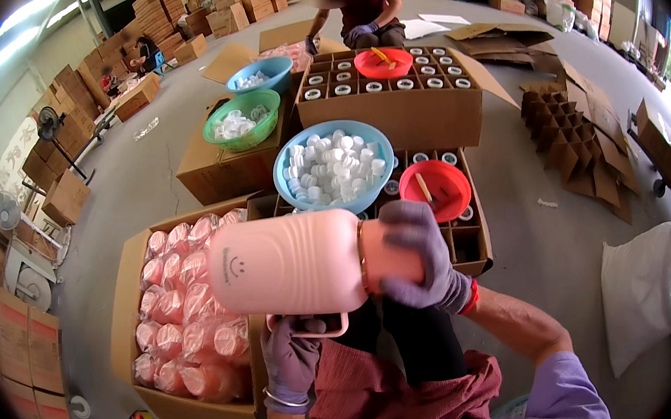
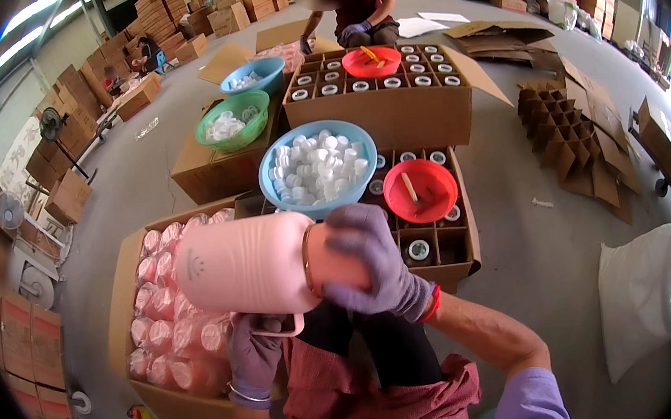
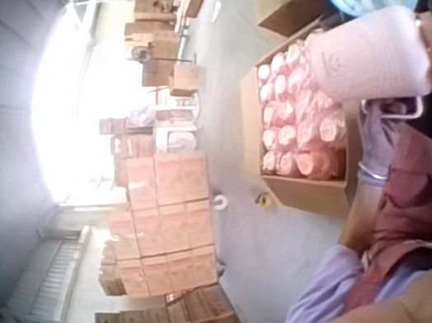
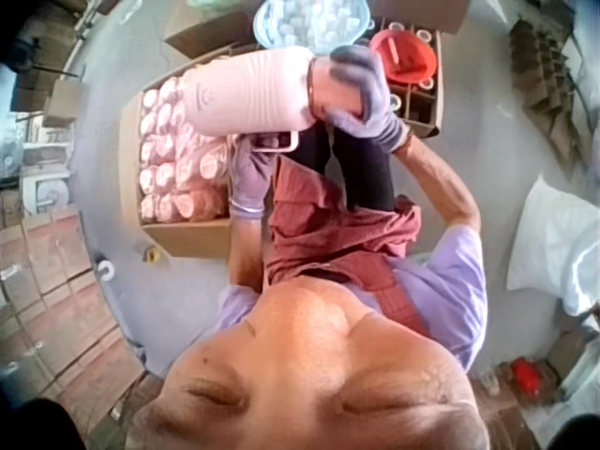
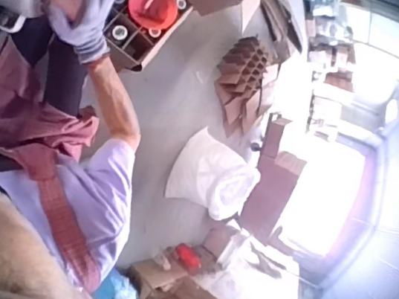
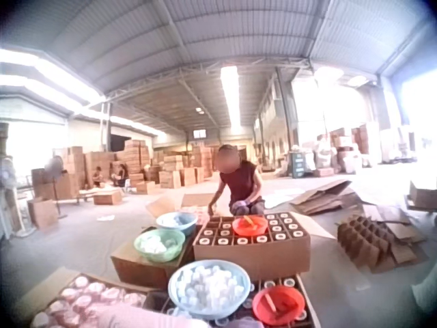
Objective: The person assembles pink kettles by inserting internal components, applying sealant to the rim with a brush, and screwing on white lids. The person works one at a time, placing finished units into a cardboard box.
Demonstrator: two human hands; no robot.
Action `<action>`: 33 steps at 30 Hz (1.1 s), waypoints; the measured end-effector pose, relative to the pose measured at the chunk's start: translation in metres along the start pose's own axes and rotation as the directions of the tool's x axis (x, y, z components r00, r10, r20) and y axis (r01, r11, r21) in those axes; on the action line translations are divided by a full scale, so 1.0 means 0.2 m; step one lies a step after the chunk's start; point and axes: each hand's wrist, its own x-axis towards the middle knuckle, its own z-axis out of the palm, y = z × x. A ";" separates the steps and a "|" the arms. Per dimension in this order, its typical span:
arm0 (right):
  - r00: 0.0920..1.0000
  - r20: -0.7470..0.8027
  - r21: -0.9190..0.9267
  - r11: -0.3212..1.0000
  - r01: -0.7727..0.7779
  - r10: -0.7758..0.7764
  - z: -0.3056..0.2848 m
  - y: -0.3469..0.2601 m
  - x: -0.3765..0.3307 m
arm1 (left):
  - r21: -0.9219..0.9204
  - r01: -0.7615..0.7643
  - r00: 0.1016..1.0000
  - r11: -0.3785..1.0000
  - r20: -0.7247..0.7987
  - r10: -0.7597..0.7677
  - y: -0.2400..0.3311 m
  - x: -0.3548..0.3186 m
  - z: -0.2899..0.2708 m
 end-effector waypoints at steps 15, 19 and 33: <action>0.640 0.513 0.531 0.374 -0.760 0.573 -0.10 0.06 0.00 | 0.660 -0.729 0.592 -0.184 0.742 0.316 0.12 -0.02 -0.14; 0.293 0.716 0.454 -0.103 -0.885 0.634 -0.14 0.08 -0.09 | 0.446 -0.860 0.465 -0.248 0.885 -0.018 0.17 -0.02 -0.08; 0.421 0.858 0.257 0.463 -0.848 0.295 0.06 0.04 -0.16 | 0.820 -0.529 0.820 -0.219 0.560 0.120 0.21 -0.12 -0.54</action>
